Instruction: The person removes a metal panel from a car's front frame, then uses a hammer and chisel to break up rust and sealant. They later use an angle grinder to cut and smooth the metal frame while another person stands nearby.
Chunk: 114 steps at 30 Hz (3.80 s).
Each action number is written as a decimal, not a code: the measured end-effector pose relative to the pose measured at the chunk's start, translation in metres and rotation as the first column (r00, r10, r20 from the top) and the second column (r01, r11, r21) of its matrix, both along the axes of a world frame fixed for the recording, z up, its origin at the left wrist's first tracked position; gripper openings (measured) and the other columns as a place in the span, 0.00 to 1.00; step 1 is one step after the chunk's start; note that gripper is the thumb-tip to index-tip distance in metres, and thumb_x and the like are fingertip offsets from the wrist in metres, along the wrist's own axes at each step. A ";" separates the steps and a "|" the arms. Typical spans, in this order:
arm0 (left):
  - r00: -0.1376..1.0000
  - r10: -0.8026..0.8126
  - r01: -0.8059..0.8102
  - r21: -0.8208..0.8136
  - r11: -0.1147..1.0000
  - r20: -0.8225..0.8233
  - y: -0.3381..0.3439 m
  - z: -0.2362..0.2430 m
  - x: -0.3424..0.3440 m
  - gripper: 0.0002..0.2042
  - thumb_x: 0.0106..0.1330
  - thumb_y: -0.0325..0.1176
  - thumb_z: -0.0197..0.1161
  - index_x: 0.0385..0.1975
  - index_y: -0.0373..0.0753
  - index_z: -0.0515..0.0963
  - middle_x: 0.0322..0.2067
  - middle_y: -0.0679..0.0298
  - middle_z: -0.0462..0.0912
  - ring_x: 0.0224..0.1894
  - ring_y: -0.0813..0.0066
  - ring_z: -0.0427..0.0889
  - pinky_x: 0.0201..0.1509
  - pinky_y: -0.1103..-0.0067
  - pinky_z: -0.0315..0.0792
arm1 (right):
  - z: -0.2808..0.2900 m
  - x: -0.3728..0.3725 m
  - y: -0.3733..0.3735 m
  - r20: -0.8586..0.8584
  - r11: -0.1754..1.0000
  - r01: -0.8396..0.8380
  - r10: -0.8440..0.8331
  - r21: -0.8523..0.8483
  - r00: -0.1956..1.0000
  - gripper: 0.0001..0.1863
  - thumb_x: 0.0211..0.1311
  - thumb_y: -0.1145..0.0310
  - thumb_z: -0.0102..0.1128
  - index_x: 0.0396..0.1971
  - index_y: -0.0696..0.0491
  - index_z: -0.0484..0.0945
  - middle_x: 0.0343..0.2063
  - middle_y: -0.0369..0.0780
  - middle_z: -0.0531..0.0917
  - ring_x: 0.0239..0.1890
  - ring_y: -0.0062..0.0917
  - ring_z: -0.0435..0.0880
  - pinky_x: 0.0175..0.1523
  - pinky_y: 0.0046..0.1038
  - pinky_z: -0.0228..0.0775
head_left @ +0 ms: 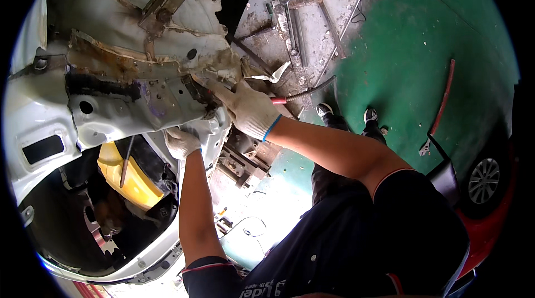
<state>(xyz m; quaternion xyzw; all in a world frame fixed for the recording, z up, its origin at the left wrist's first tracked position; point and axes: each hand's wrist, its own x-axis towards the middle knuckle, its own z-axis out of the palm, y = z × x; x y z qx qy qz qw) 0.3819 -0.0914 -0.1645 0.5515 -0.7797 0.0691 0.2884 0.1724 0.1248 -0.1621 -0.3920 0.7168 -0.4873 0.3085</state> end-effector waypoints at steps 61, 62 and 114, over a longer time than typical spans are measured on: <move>0.807 0.101 -0.590 0.787 0.180 0.582 0.523 -0.207 -0.043 0.34 0.60 0.66 0.65 0.62 0.52 0.76 0.56 0.46 0.80 0.62 0.45 0.79 0.65 0.57 0.73 | -0.257 -0.359 0.354 0.337 0.598 -0.135 -0.238 0.790 0.911 0.29 0.65 0.41 0.65 0.30 0.58 0.84 0.17 0.41 0.81 0.17 0.30 0.81 0.23 0.37 0.70; 0.823 0.164 -0.560 0.825 0.074 0.543 0.562 -0.210 -0.020 0.37 0.60 0.68 0.63 0.62 0.49 0.77 0.57 0.46 0.81 0.63 0.47 0.79 0.68 0.60 0.70 | -0.259 -0.366 0.356 0.385 0.627 -0.145 -0.265 0.766 0.884 0.27 0.65 0.43 0.66 0.29 0.57 0.83 0.15 0.40 0.79 0.14 0.30 0.79 0.20 0.36 0.67; 0.945 0.187 -0.170 -0.086 0.982 0.267 0.077 -0.051 -0.029 0.25 0.78 0.46 0.46 0.61 0.33 0.76 0.59 0.44 0.78 0.60 0.42 0.76 0.65 0.57 0.68 | -0.484 -0.417 0.062 -0.873 0.749 0.521 0.156 0.409 0.462 0.35 0.72 0.46 0.54 0.75 0.36 0.59 0.62 0.50 0.76 0.62 0.48 0.77 0.66 0.46 0.72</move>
